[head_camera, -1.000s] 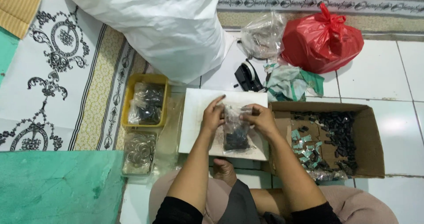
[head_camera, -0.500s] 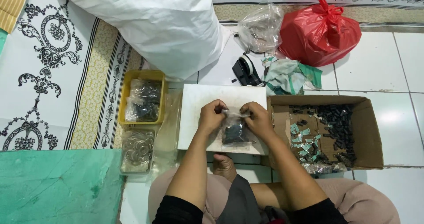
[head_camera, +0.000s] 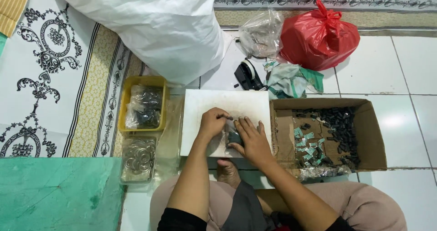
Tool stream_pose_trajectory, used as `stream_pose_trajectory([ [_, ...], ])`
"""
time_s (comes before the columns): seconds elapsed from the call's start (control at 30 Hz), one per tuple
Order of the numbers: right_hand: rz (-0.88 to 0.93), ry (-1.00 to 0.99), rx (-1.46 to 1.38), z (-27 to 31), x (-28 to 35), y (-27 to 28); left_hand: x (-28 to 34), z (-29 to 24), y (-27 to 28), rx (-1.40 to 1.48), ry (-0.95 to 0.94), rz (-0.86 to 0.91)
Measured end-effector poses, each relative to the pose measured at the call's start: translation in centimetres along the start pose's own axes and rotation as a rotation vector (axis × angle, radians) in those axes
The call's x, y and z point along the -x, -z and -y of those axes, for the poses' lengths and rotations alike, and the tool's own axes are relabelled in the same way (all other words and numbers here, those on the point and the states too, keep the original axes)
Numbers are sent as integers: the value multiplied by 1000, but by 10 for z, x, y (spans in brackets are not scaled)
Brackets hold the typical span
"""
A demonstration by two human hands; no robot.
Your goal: Assembling small metal hardware components by joining two parts together manually.
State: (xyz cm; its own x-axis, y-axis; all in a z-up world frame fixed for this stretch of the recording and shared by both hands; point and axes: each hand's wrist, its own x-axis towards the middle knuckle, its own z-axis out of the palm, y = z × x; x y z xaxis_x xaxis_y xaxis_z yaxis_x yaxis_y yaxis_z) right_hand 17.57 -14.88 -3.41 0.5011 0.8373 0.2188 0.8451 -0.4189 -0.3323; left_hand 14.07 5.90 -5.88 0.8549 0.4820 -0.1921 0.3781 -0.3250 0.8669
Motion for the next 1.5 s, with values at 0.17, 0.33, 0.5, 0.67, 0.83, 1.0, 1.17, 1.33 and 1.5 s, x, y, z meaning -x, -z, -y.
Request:
stream_pose_trajectory([
  [0.17, -60, 11, -3, -6, 5, -13, 32, -47, 21, -40, 35, 50],
  [0.33, -115, 25, -7, -13, 8, -26, 34, -45, 19, -147, 109, 65],
  [0.5, -173, 92, 11, -15, 6, -27, 29, -44, 15, -237, 153, -1],
  [0.67, -177, 125, 58, -20, 5, -35, 30, -47, 11, -243, 177, -9],
  [0.83, -163, 128, 48, -24, -2, -21, 25, -41, 10, -265, 204, -1],
  [1.0, -34, -102, -423, -78, -24, -25, 26, -40, 14, -229, 226, 50],
  [1.17, -262, -405, -370, -179, -107, -1, 25, -45, 13, -242, 252, 65],
  [1.33, -113, -714, -333, -285, -152, -72, 24, -47, 14, -249, 270, 64],
  [1.5, 237, -777, -282, -268, -169, -68, 25, -48, 13, -285, 271, 72],
])
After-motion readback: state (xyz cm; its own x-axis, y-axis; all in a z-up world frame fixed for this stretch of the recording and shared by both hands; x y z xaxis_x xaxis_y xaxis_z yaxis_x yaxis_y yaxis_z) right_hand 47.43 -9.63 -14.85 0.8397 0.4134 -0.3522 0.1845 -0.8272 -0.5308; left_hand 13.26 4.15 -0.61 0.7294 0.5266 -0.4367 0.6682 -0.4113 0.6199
